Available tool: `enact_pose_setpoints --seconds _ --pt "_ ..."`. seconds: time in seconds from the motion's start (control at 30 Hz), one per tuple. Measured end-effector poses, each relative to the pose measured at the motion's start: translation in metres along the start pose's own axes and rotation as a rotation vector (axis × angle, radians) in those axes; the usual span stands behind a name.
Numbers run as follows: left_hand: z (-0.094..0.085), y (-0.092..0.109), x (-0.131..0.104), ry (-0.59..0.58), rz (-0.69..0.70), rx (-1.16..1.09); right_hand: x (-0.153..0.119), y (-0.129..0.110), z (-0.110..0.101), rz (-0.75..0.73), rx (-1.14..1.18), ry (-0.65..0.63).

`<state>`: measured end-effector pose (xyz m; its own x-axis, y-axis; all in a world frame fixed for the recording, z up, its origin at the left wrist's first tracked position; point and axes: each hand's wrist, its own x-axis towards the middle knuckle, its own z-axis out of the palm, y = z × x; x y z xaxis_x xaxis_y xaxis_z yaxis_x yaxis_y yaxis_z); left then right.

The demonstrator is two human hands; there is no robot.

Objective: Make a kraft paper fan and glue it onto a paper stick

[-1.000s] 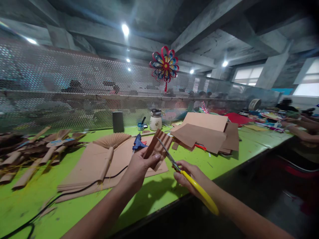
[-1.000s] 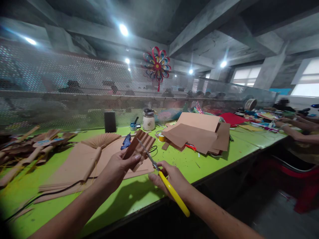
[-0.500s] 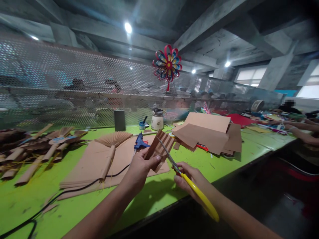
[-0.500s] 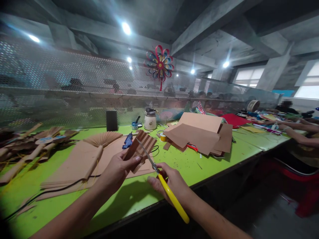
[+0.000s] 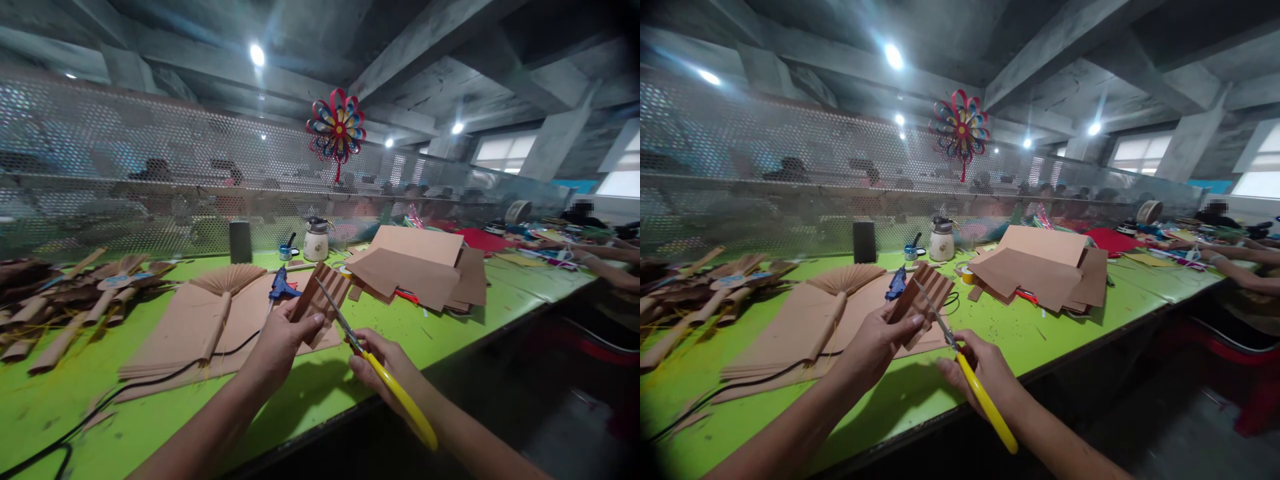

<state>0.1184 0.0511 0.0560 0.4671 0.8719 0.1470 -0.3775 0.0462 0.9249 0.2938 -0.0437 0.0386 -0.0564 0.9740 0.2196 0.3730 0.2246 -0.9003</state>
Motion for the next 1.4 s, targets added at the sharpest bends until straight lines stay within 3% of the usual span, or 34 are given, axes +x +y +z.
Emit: enact_pose_setpoints --seconds 0.4,1.1,1.4 --pt "0.009 0.009 -0.003 -0.005 -0.021 -0.116 -0.002 0.001 0.002 -0.013 -0.035 0.006" --pt "0.012 0.014 -0.006 0.071 -0.076 -0.103 -0.010 0.008 0.005 0.013 -0.012 0.032" --pt "0.012 0.007 -0.011 0.035 -0.061 -0.084 -0.009 -0.005 0.009 -0.038 -0.012 0.043"
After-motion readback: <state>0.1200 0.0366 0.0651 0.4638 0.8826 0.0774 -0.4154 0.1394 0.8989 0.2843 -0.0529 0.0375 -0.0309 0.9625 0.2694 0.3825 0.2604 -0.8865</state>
